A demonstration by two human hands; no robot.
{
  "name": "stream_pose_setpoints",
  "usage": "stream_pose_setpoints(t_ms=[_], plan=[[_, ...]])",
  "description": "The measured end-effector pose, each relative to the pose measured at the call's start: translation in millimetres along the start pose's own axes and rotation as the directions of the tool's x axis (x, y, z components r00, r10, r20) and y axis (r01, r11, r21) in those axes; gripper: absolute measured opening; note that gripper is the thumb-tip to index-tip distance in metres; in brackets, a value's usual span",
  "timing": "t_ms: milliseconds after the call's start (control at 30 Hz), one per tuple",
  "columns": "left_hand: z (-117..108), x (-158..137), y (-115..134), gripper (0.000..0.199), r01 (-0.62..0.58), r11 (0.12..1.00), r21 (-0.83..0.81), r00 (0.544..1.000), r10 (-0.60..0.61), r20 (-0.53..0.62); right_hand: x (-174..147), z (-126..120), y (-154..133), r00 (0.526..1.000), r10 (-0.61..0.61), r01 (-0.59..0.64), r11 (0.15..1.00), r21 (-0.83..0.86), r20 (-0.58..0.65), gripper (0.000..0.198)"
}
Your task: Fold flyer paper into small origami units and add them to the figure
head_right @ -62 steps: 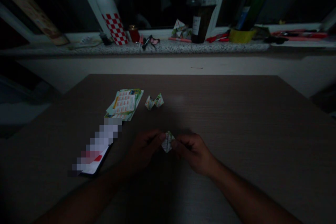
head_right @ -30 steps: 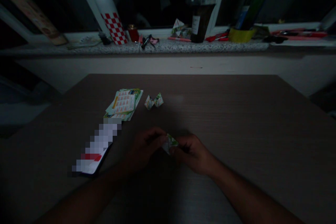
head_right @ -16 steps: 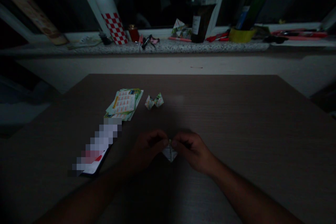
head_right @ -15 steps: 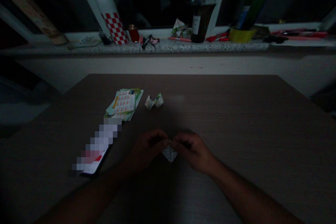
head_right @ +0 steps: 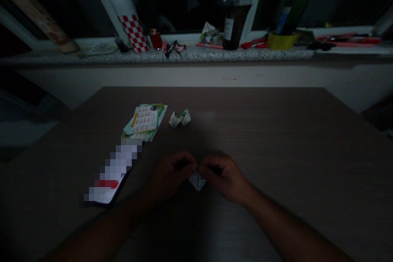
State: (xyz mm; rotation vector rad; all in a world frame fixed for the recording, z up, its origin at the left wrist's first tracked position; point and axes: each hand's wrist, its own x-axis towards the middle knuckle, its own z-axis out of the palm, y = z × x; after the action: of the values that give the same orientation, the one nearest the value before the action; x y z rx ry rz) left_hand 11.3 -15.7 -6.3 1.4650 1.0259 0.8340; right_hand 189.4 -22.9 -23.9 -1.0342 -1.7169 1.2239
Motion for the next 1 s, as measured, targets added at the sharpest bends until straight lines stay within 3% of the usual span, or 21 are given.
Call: stream_pose_setpoints(t_ms=[600, 833, 1000], plan=[[-1.2, 0.5, 1.1, 0.014, -0.003, 0.998, -0.064, 0.997, -0.002, -0.074, 1.4, -0.8, 0.5, 0.988, 0.021, -0.006, 0.995, 0.098, -0.154, 0.022], [-2.5, -0.8, 3.3, 0.014, -0.047, 0.998, -0.033, 0.994, 0.044, -0.100, 1.6, -2.7, 9.5, 0.937, 0.085, -0.037, 0.988, 0.148, -0.339, 0.019], [-2.3, -4.3, 1.7, 0.011, -0.166, 0.985, 0.048, 0.986, 0.167, -0.002, 2.3, -4.6, 11.1, 0.887, 0.084, -0.043, 0.994, 0.101, -0.453, 0.019]])
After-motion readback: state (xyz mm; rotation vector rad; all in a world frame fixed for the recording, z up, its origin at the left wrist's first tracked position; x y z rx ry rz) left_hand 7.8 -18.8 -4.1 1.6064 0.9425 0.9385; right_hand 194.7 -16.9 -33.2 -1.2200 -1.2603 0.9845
